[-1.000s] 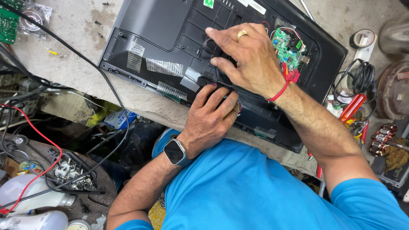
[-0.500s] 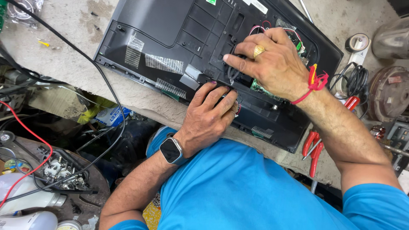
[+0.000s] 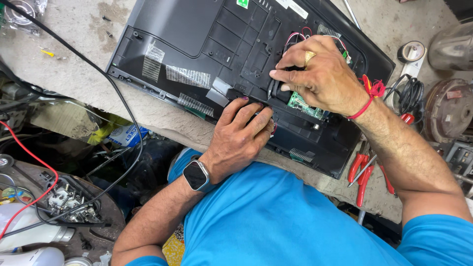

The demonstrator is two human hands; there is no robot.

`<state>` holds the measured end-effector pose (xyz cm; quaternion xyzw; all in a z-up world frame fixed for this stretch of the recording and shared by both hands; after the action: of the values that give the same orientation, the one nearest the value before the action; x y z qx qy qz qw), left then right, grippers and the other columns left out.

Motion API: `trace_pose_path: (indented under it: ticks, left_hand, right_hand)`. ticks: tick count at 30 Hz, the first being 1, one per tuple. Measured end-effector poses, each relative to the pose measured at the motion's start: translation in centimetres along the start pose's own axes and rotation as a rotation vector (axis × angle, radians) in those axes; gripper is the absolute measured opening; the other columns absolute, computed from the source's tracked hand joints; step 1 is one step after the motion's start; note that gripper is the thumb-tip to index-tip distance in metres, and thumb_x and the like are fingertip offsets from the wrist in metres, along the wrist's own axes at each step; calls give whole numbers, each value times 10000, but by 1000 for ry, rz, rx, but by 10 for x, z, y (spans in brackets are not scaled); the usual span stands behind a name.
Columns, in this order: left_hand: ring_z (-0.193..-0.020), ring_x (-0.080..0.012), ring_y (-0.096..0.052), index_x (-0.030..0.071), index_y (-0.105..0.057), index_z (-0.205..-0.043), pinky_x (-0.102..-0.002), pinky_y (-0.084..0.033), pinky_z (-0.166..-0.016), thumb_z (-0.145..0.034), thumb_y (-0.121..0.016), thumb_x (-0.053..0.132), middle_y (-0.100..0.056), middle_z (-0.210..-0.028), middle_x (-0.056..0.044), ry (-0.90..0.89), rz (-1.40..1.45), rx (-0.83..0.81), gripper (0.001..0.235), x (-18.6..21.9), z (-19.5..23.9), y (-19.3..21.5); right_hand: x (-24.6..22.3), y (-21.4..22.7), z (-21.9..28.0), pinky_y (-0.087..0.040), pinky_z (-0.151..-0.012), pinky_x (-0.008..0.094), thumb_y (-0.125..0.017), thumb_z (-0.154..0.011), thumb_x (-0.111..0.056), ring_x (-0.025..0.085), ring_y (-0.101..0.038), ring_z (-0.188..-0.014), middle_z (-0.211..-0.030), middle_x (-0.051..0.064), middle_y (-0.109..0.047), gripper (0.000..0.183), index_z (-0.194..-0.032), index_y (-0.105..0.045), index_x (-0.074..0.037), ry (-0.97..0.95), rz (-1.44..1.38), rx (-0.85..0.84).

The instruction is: The person works on the back of a flat-screen TV, connecting and taping wires to the internal circuit board. They use electrical tape to secure connections and a screwdriver to fasten screws on the TV chassis.

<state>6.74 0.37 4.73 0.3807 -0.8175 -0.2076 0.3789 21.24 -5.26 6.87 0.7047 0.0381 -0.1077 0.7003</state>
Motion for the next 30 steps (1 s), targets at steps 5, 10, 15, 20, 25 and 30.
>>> trace_pose_path:
  ticks: [5,10,15,20,25,30]
  left_hand:
    - [-1195,-240,-607,78,-791,-986,-472,-419,-1153,-937,-751,146,-658,-1252,-73,-7,-16,-10,93,1,1,-2]
    - [-1203,-235,-607,82,-796,-1031,-473,-414,-1171,-938,-747,140,-656,-1263,-63,2,-37,-22,119,1,1,-3]
    - [-1206,-244,-610,74,-795,-1045,-474,-415,-1165,-916,-746,130,-655,-1280,-78,-7,-46,-19,149,2,1,-4]
    - [-1208,-245,-609,54,-785,-1056,-474,-416,-1169,-946,-749,132,-652,-1283,-84,-4,-32,-10,140,2,1,-5]
    - [-1206,-247,-610,62,-789,-1060,-473,-415,-1172,-933,-738,121,-653,-1278,-81,-3,-47,-19,150,2,3,-5]
    - [-1212,-246,-606,77,-793,-1057,-473,-407,-1178,-931,-733,132,-653,-1292,-79,5,-48,3,150,3,3,-5]
  right_hand:
    - [-7,6,6,-434,-1140,444,-786,-937,-170,180,-652,-1230,-1263,-11,-724,264,-1195,-742,-142,39,103,28]
    - [-12,7,1,-420,-1102,449,-774,-918,-192,216,-633,-1217,-1227,4,-718,278,-1190,-765,-135,60,109,19]
    - [-8,11,4,-411,-1148,451,-749,-910,-150,201,-625,-1253,-1203,-12,-724,229,-1137,-774,-159,53,165,-33]
    - [-6,11,1,-396,-1140,451,-747,-916,-177,201,-619,-1255,-1212,-8,-724,187,-1101,-774,-170,89,156,-58]
    - [0,4,-11,-401,-965,422,-767,-938,-217,175,-605,-1010,-1045,-63,-700,206,-1139,-783,-179,76,40,-64]
    - [1,-3,-26,-379,-935,407,-725,-938,-165,164,-595,-1011,-1067,-45,-689,111,-1037,-760,-202,76,79,-139]
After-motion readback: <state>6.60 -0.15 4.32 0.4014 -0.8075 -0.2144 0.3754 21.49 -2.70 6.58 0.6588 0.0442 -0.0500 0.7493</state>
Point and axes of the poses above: each hand's wrist, its own z-axis away from the middle knuckle, its own y-axis out of the back of the hand, x = y × z, the point moved 9 cm from there along -z, towards the middle knuckle
